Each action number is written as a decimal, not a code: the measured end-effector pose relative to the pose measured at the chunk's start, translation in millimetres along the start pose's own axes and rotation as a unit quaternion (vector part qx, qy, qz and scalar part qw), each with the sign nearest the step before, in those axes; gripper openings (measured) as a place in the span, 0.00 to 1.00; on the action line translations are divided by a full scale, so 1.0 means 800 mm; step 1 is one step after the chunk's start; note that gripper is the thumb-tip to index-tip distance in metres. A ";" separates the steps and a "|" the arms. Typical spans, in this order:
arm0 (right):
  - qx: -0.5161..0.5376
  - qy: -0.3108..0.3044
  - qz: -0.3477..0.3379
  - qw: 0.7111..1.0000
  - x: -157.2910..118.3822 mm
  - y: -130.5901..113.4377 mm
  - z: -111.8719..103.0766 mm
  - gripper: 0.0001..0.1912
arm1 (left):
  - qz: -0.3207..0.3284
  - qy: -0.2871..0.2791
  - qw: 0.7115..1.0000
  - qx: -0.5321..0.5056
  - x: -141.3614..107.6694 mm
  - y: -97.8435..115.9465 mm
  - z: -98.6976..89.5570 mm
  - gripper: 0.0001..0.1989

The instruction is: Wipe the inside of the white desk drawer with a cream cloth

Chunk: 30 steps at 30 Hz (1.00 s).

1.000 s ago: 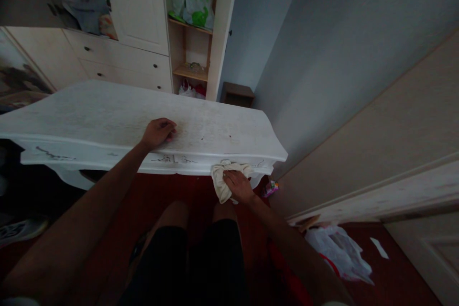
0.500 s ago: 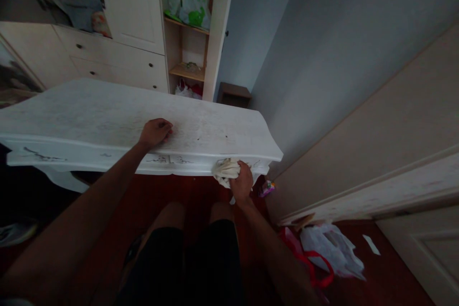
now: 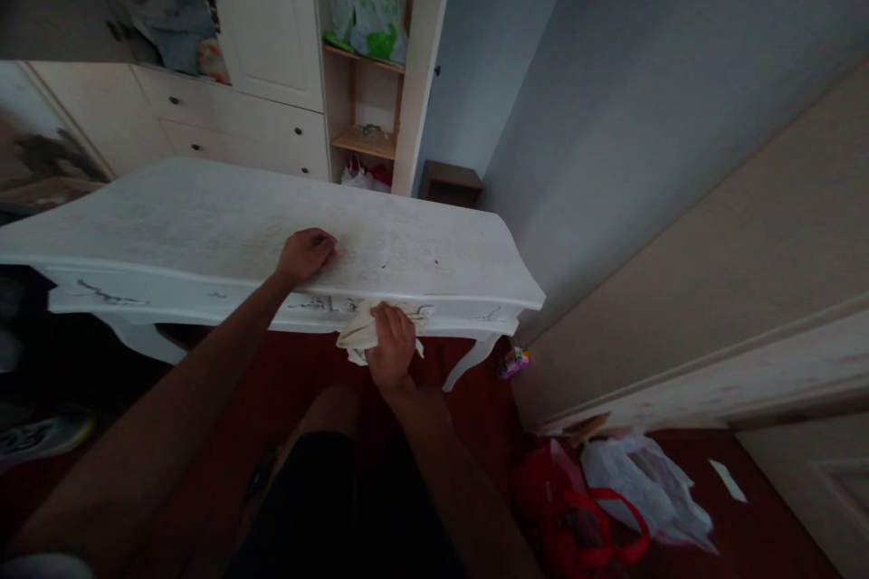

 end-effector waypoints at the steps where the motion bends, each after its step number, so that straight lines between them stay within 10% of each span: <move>1: -0.005 -0.007 -0.001 1.000 0.007 -0.012 0.012 0.31 | 0.001 0.002 1.000 0.003 0.000 0.000 0.000 0.10; 6: -0.045 -0.060 -0.023 0.997 0.025 -0.045 0.054 0.28 | -0.002 -0.002 1.000 -0.013 -0.004 0.005 -0.001 0.09; 15: -0.053 -0.185 -0.174 0.966 -0.002 -0.014 0.043 0.28 | -0.004 -0.004 1.000 -0.029 -0.006 0.006 -0.002 0.08; 30: -0.123 -0.139 -0.139 0.973 -0.050 0.169 -0.077 0.27 | -0.045 -0.003 0.997 -0.069 -0.009 0.016 -0.006 0.07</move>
Point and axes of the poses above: each hand's wrist, its own x-axis towards the middle knuckle, its own z-axis out of the palm, y = z × x, the point moved 4 cm from there along x, towards the middle knuckle, and after that the axes turned 3 degrees about -x, right-handed, at the moved point
